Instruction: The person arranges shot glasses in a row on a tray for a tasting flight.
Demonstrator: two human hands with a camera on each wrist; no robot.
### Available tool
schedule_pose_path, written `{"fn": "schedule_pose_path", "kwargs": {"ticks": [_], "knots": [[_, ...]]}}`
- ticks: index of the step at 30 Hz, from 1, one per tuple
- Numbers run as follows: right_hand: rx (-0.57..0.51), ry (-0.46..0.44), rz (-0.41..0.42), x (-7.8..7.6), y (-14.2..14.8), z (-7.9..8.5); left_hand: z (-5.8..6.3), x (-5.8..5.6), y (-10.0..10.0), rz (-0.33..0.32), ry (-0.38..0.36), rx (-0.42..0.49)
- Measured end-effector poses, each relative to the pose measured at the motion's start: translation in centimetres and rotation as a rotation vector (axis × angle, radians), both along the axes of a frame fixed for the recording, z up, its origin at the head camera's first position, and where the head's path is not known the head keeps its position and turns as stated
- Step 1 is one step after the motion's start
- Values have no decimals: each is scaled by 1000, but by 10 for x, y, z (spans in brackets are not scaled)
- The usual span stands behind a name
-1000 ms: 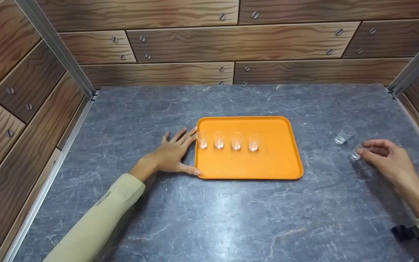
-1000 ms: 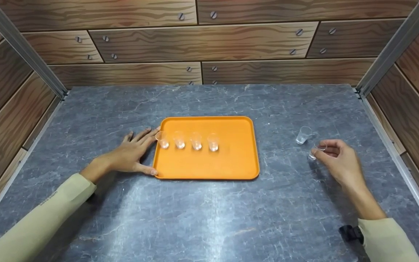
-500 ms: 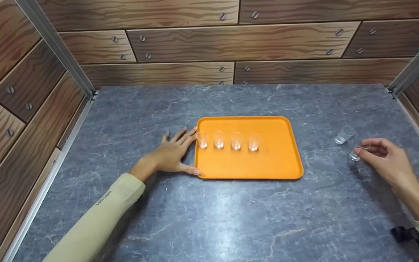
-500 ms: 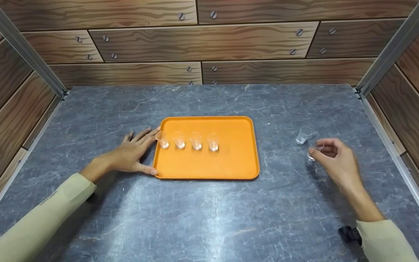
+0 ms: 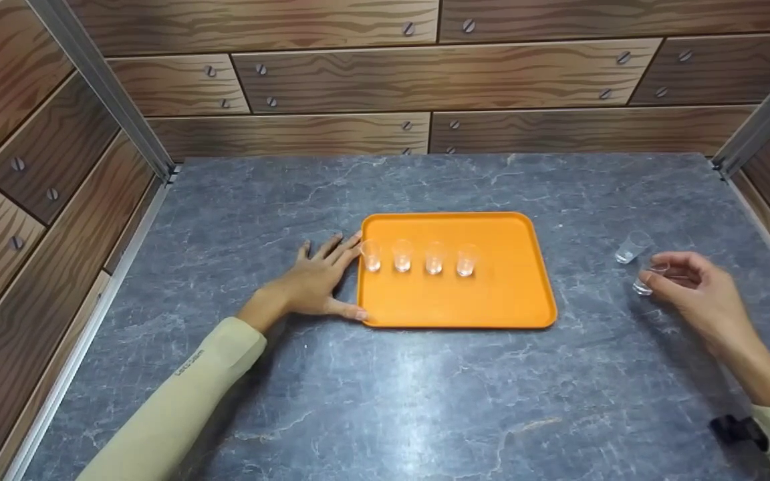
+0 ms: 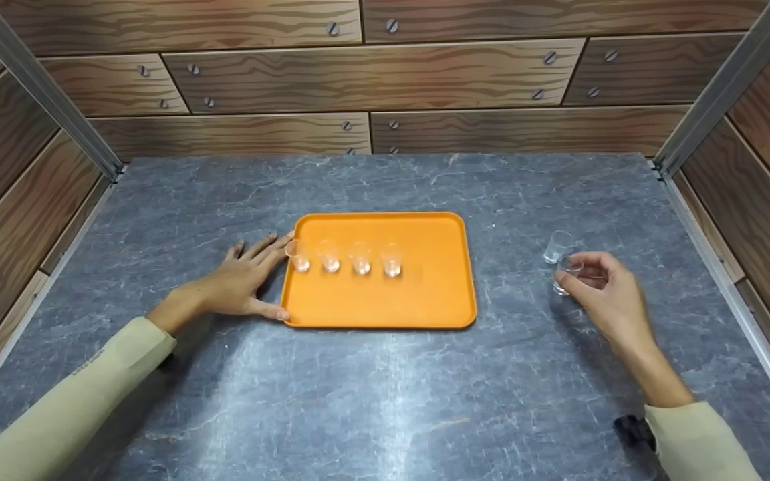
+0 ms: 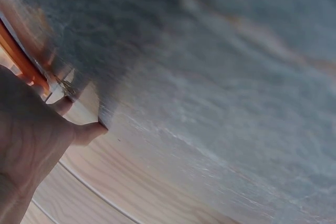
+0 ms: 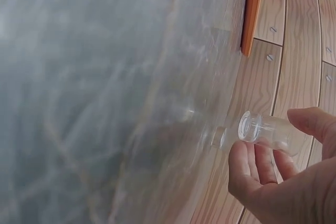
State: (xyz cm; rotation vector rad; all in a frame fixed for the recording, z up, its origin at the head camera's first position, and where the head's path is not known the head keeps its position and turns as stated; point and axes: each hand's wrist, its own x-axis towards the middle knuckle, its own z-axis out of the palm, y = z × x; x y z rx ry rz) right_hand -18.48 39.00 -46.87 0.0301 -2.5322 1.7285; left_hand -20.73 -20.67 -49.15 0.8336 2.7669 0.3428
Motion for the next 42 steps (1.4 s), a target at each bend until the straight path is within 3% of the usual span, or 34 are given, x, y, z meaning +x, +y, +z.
{"fn": "schedule_pose_path", "kwargs": {"ticks": [10,17,29,42], "knots": [[-101,0,47,-1,-14,-1,0,1,1,-1,15,-9],[14,46,30,-2,-26,0,0,1,1,1,11,-4],[91,70,36,-8,-48,2,-1,1,0,4,-5,12],[98,87,81,-15,-73,0,1,0,0,7,-3,-4]]}}
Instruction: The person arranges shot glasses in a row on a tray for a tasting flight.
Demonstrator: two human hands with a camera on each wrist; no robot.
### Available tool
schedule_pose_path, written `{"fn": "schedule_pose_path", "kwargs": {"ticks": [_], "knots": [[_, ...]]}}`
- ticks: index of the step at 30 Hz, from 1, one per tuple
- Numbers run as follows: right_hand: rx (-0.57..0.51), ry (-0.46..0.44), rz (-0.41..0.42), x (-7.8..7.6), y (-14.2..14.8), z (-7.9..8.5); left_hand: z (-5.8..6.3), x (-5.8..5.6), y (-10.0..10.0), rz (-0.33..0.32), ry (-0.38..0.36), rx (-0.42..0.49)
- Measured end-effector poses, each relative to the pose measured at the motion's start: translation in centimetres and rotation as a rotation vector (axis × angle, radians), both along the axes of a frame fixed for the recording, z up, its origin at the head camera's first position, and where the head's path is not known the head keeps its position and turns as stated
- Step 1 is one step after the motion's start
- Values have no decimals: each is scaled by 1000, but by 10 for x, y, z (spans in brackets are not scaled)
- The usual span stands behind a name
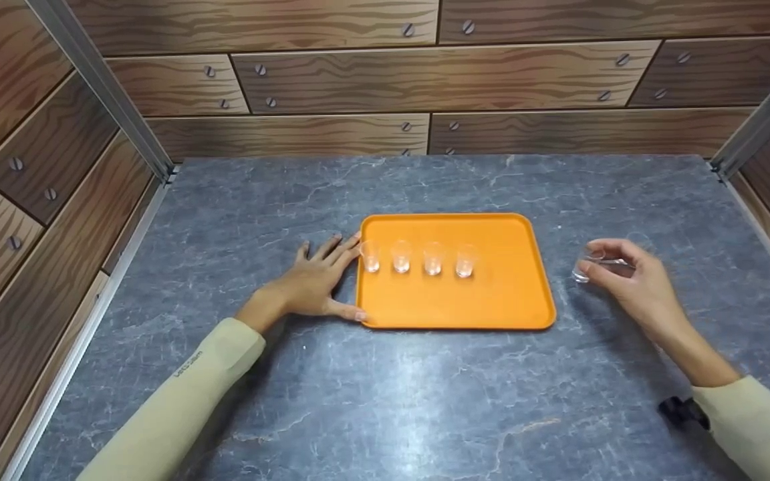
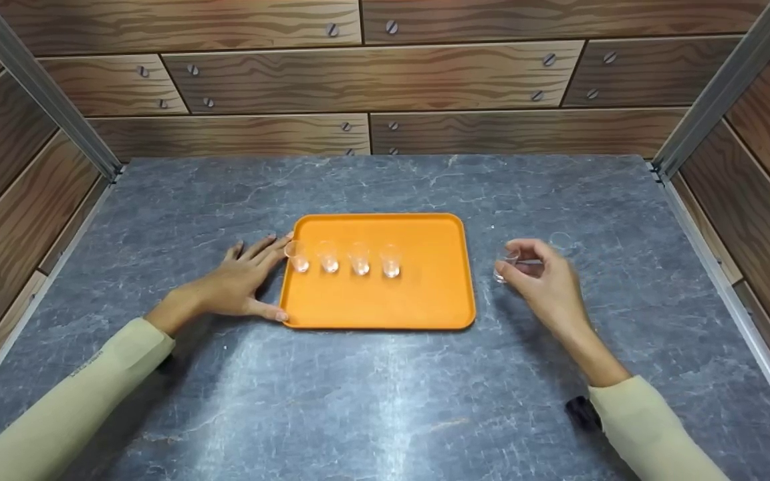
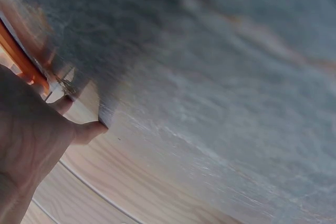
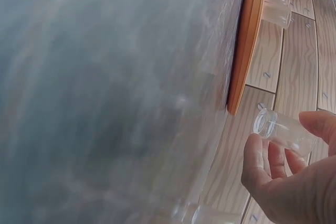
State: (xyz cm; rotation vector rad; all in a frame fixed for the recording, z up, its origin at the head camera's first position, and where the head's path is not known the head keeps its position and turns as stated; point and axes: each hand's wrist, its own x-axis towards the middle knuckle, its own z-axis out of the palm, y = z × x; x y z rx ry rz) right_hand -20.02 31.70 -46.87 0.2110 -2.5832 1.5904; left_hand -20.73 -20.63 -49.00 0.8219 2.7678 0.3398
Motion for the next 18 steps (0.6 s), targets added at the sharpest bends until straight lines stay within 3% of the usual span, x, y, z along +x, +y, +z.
{"fn": "schedule_pose_path", "kwargs": {"ticks": [18], "knots": [[-53,-36,84,-9,-35,2,-2,-1,0,1,-2,-1]]}}
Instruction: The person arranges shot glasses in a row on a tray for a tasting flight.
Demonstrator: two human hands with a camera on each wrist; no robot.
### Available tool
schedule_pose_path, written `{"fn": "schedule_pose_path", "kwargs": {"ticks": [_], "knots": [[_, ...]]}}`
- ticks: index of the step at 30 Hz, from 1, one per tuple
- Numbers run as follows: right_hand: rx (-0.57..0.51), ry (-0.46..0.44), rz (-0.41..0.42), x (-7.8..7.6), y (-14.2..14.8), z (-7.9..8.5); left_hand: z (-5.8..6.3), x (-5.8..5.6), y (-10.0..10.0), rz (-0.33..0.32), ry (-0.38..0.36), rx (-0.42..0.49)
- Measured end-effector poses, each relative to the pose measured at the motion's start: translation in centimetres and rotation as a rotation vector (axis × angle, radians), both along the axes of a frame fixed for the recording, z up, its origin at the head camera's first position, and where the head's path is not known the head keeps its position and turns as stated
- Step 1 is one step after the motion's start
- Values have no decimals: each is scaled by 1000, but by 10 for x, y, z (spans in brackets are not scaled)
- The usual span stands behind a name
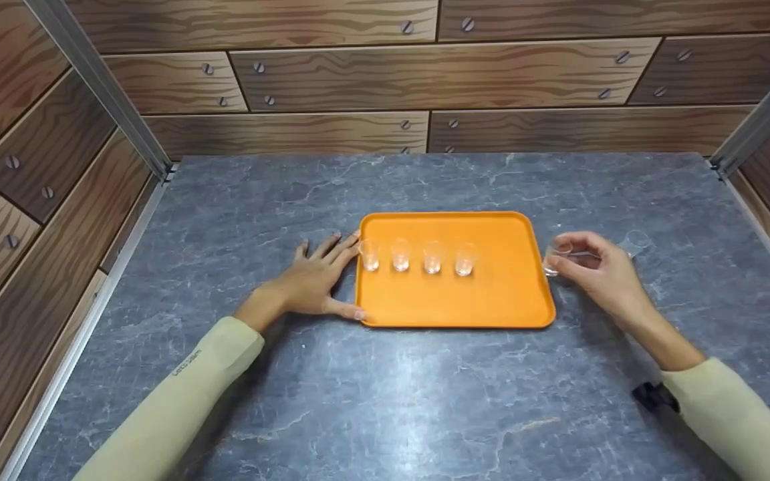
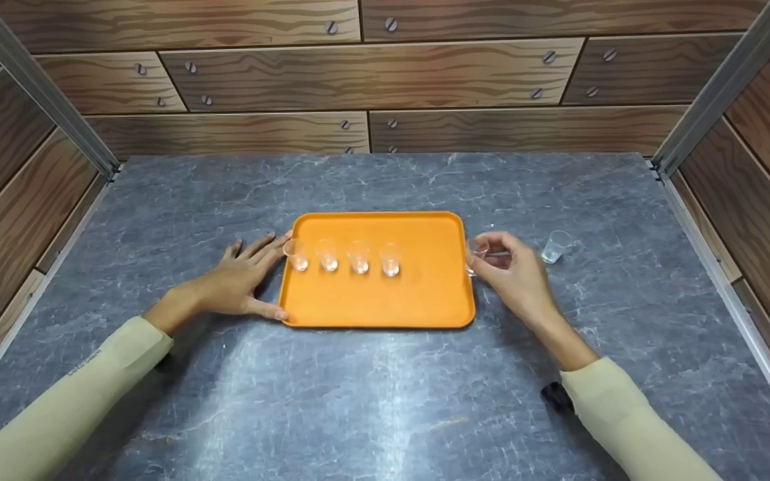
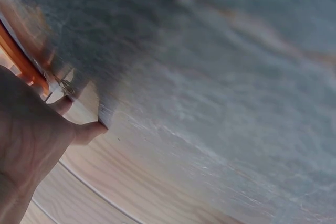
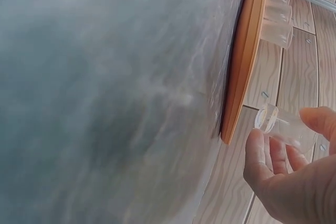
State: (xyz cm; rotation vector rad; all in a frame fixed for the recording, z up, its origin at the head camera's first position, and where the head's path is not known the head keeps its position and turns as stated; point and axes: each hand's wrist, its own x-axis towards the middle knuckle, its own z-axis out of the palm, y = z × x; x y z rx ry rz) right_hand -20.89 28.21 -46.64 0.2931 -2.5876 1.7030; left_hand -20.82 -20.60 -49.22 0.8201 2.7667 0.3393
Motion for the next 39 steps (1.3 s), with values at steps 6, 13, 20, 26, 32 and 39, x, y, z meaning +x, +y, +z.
{"fn": "schedule_pose_path", "kwargs": {"ticks": [6,13,20,26,32,39], "knots": [[-34,4,10,-3,-10,-1,2,0,2,-10,12,-3],[-19,30,39,-10,-24,-2,2,0,1,-8,24,-5],[-19,-5,75,-11,-40,-1,1,0,0,-11,18,2],[20,8,93,-11,-50,-3,2,0,-1,-2,10,-3],[71,-17,128,-11,-56,-4,3,0,0,-2,3,-3],[80,-32,143,-10,-61,-3,2,0,-1,0,-2,2]]}}
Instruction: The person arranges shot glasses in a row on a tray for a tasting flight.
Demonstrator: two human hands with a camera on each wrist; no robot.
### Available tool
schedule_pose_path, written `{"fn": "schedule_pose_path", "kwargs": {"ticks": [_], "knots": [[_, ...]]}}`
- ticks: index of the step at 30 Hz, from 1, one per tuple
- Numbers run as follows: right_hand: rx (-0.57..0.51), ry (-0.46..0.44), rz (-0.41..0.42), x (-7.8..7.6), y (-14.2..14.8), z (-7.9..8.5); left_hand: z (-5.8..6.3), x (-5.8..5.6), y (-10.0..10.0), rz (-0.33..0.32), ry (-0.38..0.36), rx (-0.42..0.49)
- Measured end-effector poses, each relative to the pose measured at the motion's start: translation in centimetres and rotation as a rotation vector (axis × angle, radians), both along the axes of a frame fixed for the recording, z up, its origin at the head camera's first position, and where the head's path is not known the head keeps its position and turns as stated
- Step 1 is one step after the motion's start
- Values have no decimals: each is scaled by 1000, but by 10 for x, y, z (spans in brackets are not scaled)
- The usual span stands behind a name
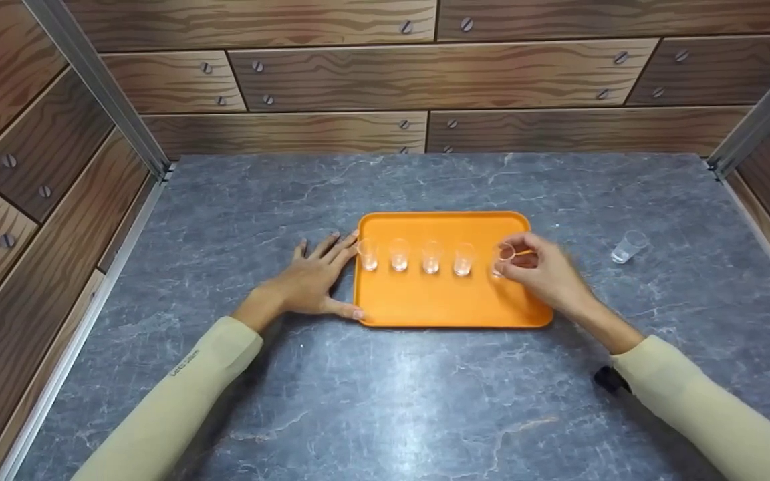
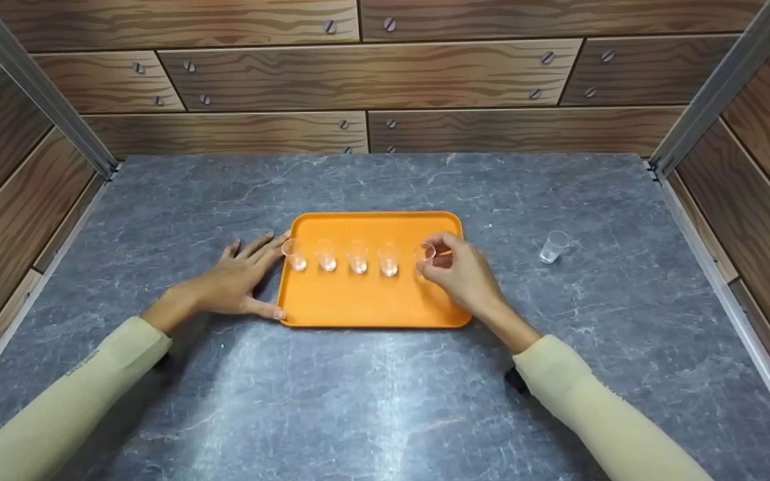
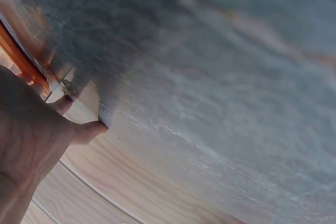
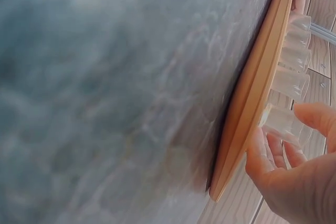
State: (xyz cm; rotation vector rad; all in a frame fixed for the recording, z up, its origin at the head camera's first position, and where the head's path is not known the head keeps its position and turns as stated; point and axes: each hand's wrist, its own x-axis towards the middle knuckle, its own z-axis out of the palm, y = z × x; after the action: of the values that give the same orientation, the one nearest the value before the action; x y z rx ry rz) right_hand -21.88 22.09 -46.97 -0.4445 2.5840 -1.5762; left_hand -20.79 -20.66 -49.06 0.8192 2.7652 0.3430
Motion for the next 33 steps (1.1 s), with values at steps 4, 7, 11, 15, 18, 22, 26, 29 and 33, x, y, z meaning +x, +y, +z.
{"fn": "schedule_pose_path", "kwargs": {"ticks": [4,7,11,15,18,22,26,29,33], "knots": [[15,-12,4,0,-2,0,-1,-1,0,-4,6,-6],[20,-20,6,-1,-3,0,-1,-1,0,-4,11,-6],[19,-23,16,-3,-4,-2,0,0,1,1,6,-2],[23,-27,22,-3,-4,-2,0,1,1,5,0,0],[17,-33,25,-3,-4,-2,0,1,1,4,-4,3],[5,-42,28,-3,-5,-2,0,0,0,2,-9,-2],[10,-47,22,-3,-5,-2,0,0,1,2,-9,-7],[21,-42,20,-3,-5,-2,-1,0,1,4,-7,-10],[42,-36,18,-2,-4,-2,-1,0,0,8,-8,-13]]}}
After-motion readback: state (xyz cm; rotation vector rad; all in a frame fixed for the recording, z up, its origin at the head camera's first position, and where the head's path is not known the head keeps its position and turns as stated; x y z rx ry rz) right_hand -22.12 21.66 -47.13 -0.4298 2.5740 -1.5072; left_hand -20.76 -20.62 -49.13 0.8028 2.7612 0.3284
